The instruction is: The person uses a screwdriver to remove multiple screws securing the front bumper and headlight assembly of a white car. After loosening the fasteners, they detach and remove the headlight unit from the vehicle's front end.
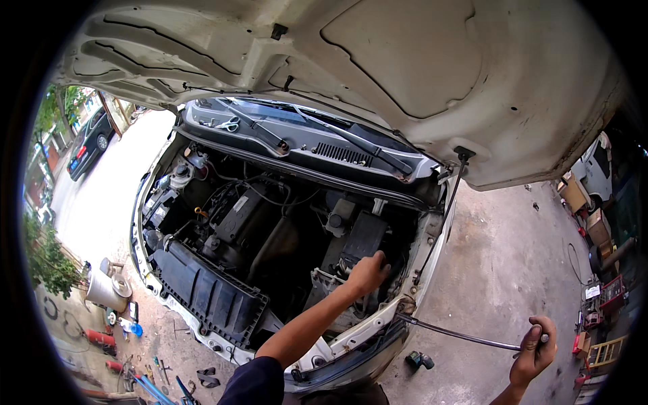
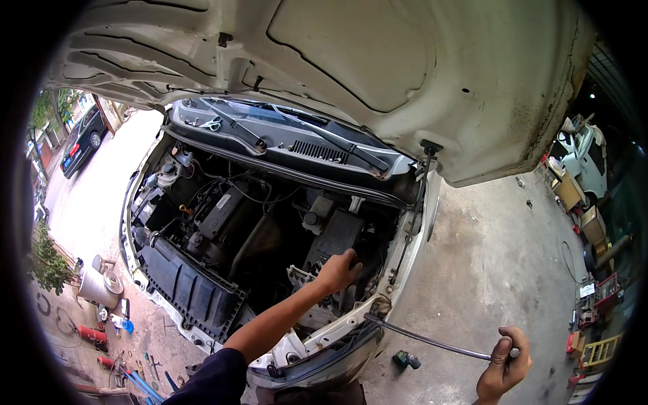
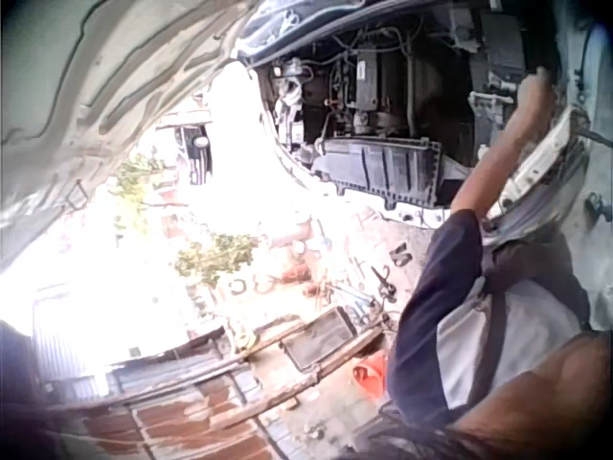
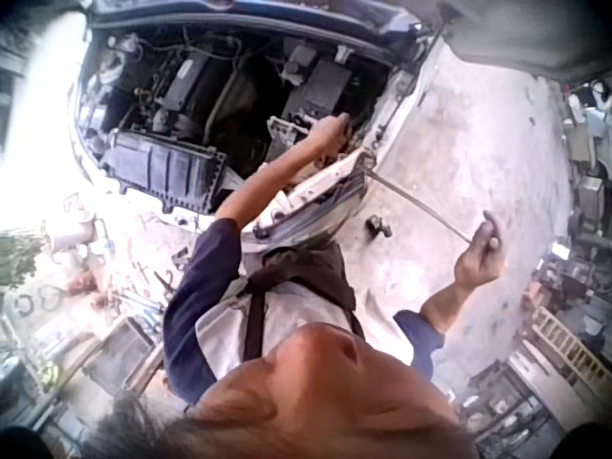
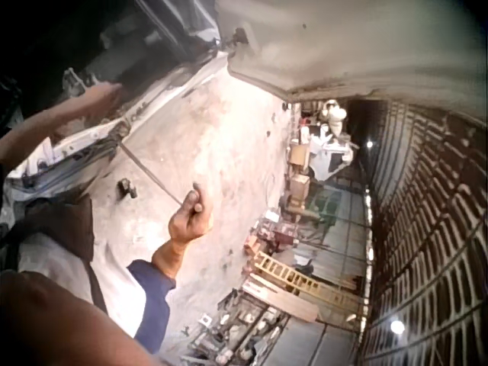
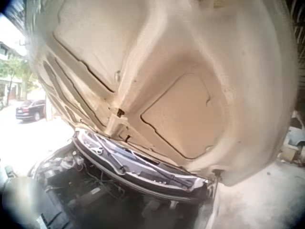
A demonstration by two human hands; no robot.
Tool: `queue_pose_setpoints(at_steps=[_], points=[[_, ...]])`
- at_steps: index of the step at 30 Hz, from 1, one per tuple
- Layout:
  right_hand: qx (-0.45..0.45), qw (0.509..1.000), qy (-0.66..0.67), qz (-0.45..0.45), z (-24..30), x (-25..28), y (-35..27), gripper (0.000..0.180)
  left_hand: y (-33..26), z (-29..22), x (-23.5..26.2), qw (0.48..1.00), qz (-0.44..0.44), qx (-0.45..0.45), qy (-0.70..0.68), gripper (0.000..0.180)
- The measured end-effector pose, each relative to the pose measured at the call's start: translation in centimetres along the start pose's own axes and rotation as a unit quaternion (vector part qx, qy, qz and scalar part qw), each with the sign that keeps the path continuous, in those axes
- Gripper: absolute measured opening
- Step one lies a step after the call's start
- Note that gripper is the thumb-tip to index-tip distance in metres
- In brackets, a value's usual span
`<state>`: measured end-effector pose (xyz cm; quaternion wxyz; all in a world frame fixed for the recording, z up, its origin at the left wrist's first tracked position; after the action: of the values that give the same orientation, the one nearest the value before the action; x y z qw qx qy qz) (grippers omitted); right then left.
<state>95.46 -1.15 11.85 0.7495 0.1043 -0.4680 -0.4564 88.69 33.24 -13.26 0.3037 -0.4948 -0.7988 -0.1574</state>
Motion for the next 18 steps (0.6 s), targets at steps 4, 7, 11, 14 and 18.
queue_pose_setpoints(at_steps=[4,7,11,14,18], points=[[-0.121,0.977,0.171,-0.038,-4.4,1.3,-3.6,0.023,8.1,-0.4,10.6,0.964,-0.203,-0.039,-0.167,0.022],[-0.097,0.953,0.279,-0.06,-4.9,-1.6,-2.9,0.025,12.0,2.3,17.1,0.964,-0.263,-0.001,-0.029,0.023],[-0.066,0.934,0.335,-0.106,-3.6,-5.5,-4.3,0.027,15.2,2.7,20.3,0.964,-0.261,0.038,0.041,0.026],[-0.045,0.936,0.325,-0.124,-3.6,-11.9,-2.0,0.025,12.0,4.9,20.9,0.937,-0.302,-0.012,-0.175,0.027],[-0.043,0.932,0.356,-0.04,-0.5,-17.8,0.5,0.028,1.2,7.1,18.4,0.784,-0.046,-0.101,-0.611,0.034]])
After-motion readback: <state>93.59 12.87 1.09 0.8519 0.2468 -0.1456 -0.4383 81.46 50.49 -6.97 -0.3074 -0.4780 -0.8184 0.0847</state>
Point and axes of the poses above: each hand's wrist, its own y-axis towards the middle knuckle, its own x-axis out of the back of the hand, z = x × y, the point moved 4 cm from there along y, towards the middle knuckle, and after that the axes turned 13 degrees about z, right-handed, at the moved point
